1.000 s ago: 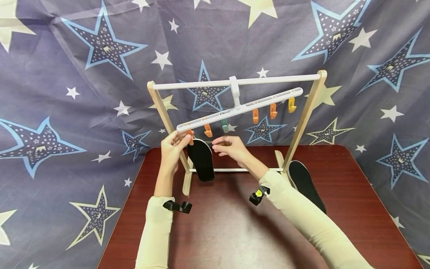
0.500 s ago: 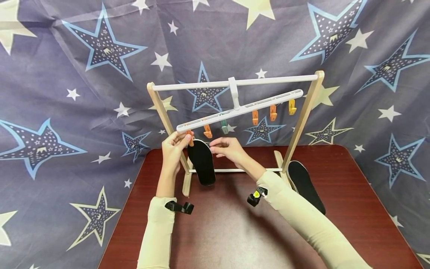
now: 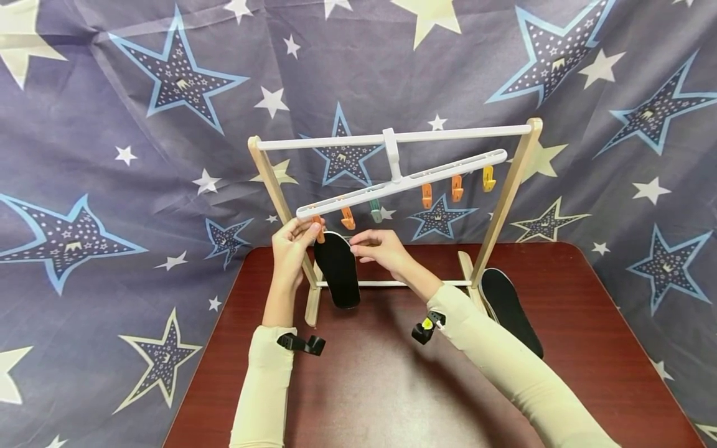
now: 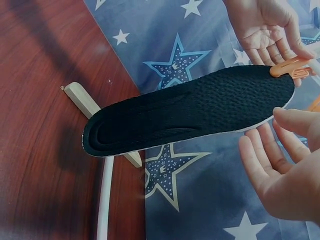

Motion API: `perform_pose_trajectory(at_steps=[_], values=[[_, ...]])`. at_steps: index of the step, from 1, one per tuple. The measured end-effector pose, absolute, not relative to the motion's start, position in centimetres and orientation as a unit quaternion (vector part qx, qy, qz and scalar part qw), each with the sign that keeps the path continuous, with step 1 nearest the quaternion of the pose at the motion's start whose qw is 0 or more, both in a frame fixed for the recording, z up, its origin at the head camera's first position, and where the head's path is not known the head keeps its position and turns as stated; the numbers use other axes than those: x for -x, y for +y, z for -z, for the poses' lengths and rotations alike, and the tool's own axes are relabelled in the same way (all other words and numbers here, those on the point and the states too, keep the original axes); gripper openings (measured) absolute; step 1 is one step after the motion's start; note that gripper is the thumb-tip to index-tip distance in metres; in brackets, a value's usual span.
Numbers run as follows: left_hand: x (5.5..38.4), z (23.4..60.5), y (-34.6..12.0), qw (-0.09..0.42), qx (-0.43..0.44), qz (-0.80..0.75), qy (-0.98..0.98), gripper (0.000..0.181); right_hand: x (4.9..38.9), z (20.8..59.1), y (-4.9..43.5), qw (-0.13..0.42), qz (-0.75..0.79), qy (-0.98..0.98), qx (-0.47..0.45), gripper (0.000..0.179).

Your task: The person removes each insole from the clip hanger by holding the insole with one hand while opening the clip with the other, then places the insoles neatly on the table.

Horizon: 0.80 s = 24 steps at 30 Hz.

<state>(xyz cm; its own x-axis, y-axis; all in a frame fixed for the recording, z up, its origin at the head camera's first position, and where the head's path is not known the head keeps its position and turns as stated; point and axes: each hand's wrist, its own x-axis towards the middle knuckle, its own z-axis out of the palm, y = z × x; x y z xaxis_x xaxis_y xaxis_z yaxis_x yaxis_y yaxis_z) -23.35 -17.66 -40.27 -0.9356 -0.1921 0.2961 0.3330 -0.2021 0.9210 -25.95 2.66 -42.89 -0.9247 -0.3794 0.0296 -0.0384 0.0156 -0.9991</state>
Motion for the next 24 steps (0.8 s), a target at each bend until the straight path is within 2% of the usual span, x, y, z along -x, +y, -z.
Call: perform_pose_trajectory(at_steps=[24], values=[[23.51, 40.4, -17.17, 0.165, 0.047, 0.779, -0.603, 0.011, 25.68, 43.49, 2.48, 0.124, 0.704, 0.687, 0.134, 0.024]])
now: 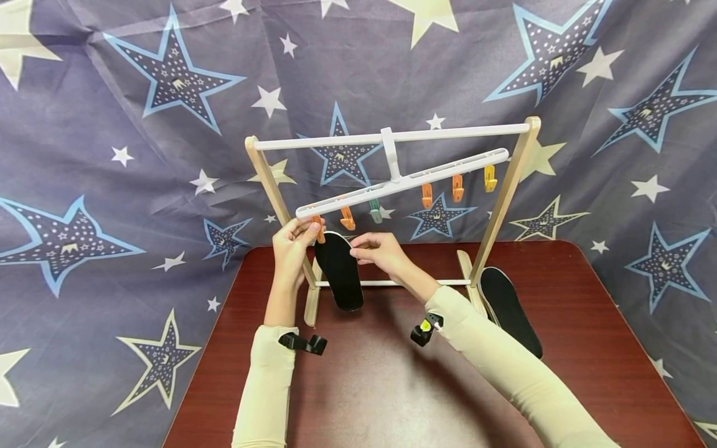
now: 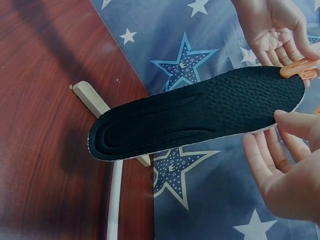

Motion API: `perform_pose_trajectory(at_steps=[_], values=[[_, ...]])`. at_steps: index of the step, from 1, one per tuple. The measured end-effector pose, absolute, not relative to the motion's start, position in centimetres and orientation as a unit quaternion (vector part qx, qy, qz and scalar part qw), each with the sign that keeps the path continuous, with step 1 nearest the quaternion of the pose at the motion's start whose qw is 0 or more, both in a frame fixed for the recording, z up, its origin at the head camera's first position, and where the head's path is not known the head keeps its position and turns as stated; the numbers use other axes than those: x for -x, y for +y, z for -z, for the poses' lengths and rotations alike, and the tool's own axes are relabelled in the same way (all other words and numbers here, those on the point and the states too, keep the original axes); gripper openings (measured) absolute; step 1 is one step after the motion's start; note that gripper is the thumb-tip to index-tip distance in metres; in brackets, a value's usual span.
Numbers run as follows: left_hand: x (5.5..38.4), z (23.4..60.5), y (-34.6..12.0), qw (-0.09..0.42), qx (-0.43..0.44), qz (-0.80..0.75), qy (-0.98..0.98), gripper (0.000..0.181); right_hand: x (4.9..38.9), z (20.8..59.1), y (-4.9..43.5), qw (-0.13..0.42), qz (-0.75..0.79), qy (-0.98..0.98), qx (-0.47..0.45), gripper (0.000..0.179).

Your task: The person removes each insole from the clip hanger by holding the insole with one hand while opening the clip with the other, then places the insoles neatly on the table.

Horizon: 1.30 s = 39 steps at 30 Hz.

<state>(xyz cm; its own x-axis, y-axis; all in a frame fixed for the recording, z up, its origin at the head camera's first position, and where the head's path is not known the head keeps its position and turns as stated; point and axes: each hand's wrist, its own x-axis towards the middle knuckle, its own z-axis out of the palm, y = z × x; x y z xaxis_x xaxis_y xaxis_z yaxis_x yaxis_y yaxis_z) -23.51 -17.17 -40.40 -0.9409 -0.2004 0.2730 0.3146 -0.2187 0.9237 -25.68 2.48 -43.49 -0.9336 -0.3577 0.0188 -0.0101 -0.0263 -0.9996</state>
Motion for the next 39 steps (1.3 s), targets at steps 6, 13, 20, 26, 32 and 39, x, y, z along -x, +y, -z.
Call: perform_pose_trajectory(at_steps=[6, 13, 20, 26, 32, 39], values=[[23.5, 40.4, -17.0, 0.164, 0.038, 0.777, -0.606, 0.01, 25.6, 43.9, 2.5, 0.125, 0.703, 0.688, 0.131, 0.025], [23.6, 40.4, -16.9, 0.17, 0.042, 0.777, -0.605, 0.011, 25.7, 44.4, 2.5, 0.123, 0.705, 0.687, 0.129, 0.025], [23.6, 40.5, -16.8, 0.174, 0.04, 0.776, -0.605, 0.013, 25.6, 44.7, 2.5, 0.121, 0.707, 0.684, 0.13, 0.025], [23.6, 40.5, -16.8, 0.174, 0.034, 0.777, -0.604, 0.007, 25.5, 44.7, 2.5, 0.122, 0.708, 0.684, 0.127, 0.023], [23.6, 40.4, -16.6, 0.169, 0.027, 0.785, -0.596, 0.007, 25.6, 45.0, 2.5, 0.117, 0.704, 0.69, 0.12, 0.023], [23.8, 40.4, -16.6, 0.162, 0.026, 0.785, -0.598, 0.005, 25.7, 45.1, 2.7, 0.12, 0.701, 0.694, 0.111, 0.023]])
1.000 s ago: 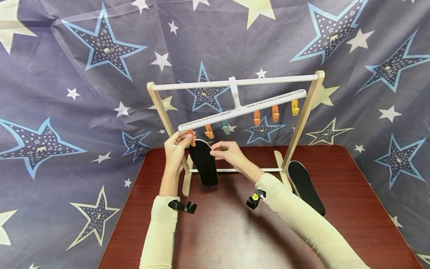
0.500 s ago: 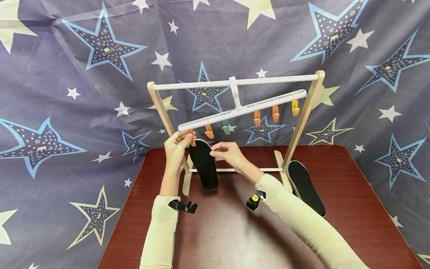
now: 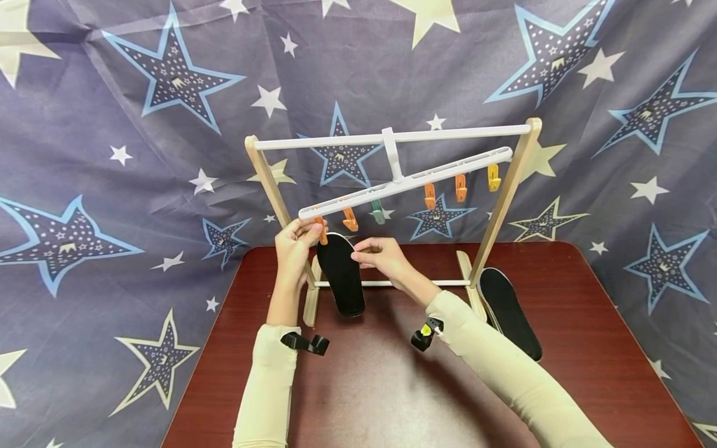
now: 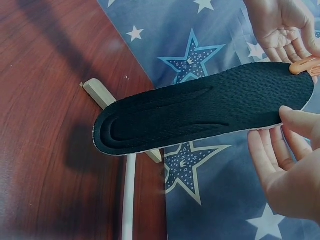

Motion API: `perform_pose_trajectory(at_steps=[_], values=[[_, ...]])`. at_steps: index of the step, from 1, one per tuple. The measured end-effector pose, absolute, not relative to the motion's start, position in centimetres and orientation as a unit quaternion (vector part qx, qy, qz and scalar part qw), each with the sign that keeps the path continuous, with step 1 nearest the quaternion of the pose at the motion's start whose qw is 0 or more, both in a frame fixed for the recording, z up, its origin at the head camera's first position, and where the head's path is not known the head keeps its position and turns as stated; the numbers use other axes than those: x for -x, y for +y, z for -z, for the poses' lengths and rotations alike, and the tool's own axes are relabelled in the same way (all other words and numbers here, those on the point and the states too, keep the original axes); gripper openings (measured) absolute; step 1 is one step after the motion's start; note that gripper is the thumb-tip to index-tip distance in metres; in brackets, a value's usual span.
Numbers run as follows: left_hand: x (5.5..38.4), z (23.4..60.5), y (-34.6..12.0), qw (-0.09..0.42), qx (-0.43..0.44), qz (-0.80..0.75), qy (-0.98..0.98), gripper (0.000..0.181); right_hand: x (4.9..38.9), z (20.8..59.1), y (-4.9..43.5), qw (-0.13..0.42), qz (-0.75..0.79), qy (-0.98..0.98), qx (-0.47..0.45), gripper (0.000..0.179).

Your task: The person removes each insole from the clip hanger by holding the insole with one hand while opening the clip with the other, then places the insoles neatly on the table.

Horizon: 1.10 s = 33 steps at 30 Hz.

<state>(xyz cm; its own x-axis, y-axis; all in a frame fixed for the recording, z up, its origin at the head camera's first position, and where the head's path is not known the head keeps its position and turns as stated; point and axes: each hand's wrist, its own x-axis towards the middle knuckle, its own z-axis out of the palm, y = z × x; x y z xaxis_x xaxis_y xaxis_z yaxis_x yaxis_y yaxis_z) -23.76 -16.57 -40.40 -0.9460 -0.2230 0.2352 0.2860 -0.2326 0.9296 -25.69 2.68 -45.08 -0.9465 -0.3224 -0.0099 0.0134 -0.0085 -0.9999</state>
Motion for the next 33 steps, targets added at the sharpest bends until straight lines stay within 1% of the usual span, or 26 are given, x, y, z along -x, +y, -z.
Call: perform_pose_trajectory(at_steps=[12, 17, 27, 33], values=[[23.68, 40.32, -16.62, 0.149, 0.021, 0.786, -0.6, 0.005, 25.5, 45.28, 2.77, 0.139, 0.721, 0.671, 0.1, 0.023], [23.83, 40.41, -16.7, 0.142, 0.015, 0.782, -0.606, 0.008, 25.55, 45.32, 2.84, 0.136, 0.723, 0.669, 0.101, 0.023], [23.83, 40.38, -16.69, 0.137, 0.009, 0.78, -0.611, 0.005, 25.46, 45.26, 2.96, 0.137, 0.723, 0.67, 0.101, 0.023], [23.77, 40.41, -16.55, 0.142, 0.011, 0.78, -0.609, 0.01, 25.33, 45.16, 2.99, 0.135, 0.721, 0.672, 0.1, 0.023]])
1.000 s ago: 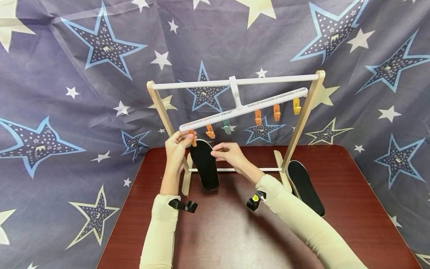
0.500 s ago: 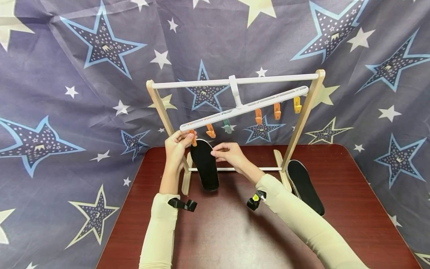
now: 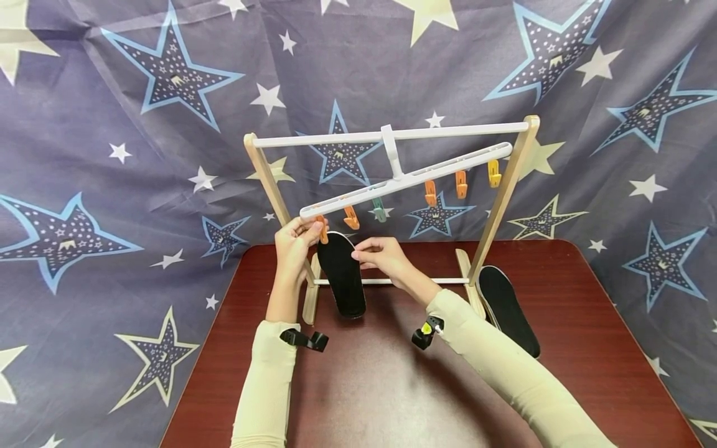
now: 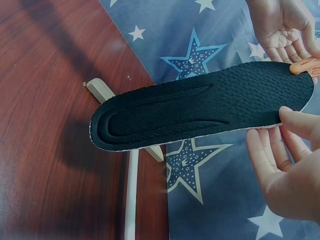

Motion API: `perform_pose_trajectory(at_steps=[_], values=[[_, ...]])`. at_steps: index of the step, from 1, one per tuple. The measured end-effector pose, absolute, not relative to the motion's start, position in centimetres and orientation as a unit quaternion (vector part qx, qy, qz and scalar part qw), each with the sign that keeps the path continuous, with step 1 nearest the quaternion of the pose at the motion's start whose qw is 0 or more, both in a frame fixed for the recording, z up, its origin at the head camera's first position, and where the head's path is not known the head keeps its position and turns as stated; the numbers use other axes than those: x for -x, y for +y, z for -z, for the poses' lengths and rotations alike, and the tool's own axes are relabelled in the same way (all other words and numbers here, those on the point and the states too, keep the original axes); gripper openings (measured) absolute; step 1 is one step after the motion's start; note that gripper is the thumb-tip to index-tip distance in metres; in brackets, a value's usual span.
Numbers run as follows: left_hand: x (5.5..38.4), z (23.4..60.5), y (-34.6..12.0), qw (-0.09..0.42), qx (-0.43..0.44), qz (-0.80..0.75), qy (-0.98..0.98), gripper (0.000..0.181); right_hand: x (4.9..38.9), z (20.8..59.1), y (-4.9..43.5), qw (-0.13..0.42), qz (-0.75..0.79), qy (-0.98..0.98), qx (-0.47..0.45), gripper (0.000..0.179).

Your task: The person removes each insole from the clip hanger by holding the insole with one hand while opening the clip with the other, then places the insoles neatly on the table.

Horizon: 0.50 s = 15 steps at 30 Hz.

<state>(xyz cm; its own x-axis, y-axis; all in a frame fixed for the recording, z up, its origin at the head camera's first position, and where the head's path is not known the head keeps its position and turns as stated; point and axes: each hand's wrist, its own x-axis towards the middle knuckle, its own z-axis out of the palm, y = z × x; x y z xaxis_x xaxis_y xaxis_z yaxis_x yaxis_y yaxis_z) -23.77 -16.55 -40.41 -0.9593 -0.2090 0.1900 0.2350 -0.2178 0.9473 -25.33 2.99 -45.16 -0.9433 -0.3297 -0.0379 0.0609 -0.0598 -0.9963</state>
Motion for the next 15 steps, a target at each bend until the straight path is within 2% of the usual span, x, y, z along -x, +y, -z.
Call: perform_pose_trajectory(at_steps=[15], values=[[23.82, 40.4, -16.3, 0.148, 0.006, 0.785, -0.601, 0.013, 25.24, 45.17, 3.0, 0.139, 0.727, 0.666, 0.095, 0.023]])
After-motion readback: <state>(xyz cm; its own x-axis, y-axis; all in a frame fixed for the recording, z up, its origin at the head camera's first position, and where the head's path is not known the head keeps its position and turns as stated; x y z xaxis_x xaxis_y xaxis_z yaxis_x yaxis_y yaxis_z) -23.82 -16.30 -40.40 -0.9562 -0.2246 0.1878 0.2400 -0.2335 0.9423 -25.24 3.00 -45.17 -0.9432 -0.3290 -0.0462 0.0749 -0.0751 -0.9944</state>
